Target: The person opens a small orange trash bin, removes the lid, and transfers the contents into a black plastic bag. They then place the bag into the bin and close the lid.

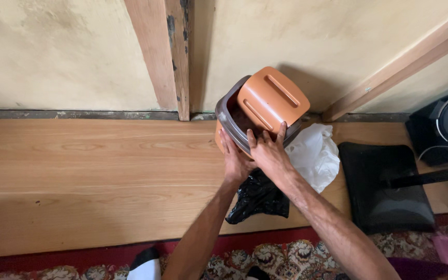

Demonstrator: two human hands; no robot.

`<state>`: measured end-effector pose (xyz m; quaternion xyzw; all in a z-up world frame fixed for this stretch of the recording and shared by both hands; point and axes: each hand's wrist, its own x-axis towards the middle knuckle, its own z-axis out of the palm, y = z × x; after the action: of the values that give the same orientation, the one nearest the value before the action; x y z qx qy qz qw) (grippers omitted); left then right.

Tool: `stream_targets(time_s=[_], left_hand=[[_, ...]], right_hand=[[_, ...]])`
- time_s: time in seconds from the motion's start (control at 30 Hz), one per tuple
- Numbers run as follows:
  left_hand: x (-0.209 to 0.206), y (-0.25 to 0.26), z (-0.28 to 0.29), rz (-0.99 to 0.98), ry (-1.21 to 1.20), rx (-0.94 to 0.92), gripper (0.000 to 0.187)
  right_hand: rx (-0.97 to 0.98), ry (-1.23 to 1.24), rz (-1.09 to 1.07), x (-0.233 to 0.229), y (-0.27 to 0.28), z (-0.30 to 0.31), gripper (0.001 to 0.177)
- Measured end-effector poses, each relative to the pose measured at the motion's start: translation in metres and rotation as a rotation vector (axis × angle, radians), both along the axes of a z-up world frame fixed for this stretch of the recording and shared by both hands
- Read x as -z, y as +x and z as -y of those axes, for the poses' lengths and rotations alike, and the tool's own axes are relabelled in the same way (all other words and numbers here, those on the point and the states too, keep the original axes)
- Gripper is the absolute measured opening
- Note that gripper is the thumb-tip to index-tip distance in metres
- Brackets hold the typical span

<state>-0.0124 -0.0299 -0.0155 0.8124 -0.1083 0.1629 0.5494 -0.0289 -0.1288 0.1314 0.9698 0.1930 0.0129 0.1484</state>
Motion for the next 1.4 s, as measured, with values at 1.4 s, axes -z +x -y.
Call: stream_targets(time_s=[1.4], left_hand=[[-0.024, 0.041, -0.047, -0.233, 0.136, 0.127, 0.166]], right_hand=[[0.123, 0.011, 0.31, 0.015, 0.048, -0.05, 0.075]])
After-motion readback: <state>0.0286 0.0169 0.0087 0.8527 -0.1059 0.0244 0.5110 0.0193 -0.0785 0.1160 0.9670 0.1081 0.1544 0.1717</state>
